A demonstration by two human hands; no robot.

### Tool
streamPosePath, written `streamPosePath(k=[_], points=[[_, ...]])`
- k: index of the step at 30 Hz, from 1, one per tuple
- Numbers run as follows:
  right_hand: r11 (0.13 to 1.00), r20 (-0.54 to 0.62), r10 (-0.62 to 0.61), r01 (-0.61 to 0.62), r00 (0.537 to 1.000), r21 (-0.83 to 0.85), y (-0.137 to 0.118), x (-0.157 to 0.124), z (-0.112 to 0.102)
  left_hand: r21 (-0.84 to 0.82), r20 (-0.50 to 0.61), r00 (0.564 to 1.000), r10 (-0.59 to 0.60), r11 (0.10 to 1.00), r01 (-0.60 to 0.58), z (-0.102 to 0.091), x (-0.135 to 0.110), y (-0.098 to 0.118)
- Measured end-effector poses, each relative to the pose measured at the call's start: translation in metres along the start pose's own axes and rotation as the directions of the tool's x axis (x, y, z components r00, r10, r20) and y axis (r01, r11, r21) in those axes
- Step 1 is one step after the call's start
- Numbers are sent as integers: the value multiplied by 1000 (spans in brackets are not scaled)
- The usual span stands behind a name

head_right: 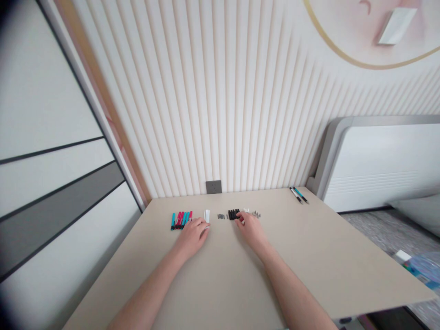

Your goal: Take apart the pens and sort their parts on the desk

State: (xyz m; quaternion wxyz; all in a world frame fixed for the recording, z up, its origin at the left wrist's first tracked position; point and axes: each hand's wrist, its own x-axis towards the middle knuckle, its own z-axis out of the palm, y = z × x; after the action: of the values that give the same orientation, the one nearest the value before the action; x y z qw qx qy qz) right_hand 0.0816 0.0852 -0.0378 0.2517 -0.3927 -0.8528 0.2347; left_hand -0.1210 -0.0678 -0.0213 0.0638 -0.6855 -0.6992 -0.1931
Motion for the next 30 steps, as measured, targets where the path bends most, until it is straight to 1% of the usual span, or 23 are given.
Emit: streamPosePath(k=[3,5,9,16,19,23,30], points=[[996,-69,67,-70,995,-50,11,5,4,-7,-9,1000,13,1000,-13,1,0,0],[991,-86,87,-96,992,-98,15,6,6,-8,-4,1000,14,1000,-14,1,0,-1],[978,-64,118,-127,991,-168,17,6,7,-5,22,1000,5,1000,-4,0,0,0],[952,-51,180,-187,982,-242,7,6,3,3,38,999,6,1000,-7,-2,0,1],[942,-39,185,-189,982,-276,3,5,4,13,46,999,2,1000,-3,-2,0,2],[940,-33,154,-157,988,-302,0,2,6,20,52,999,-6,1000,5,-3,0,3],[948,-40,142,-147,989,-281,3,0,7,33,65,998,-8,999,6,-5,-1,4]])
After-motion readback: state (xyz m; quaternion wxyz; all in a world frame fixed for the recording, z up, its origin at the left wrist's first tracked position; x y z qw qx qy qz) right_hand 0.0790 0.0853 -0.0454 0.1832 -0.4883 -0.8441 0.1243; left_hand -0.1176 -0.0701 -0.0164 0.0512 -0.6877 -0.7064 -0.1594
